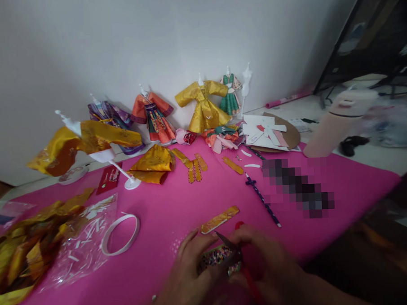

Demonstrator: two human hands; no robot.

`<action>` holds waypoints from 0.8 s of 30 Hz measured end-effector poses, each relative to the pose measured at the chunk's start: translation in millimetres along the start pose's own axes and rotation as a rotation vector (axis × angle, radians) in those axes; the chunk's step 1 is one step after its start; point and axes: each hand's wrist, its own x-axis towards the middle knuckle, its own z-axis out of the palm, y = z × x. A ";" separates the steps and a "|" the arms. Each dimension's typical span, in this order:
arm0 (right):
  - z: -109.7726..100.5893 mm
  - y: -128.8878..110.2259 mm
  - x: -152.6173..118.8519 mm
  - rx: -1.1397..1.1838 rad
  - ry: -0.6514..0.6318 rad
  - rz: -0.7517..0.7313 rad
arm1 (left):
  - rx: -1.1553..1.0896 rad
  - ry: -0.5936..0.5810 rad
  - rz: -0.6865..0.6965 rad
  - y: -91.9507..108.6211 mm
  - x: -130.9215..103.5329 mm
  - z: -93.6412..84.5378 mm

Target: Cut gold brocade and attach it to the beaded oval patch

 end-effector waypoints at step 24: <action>0.9 -2.4 0.3 0.032 0.000 0.002 | 0.075 0.026 0.013 5.9 0.1 -0.4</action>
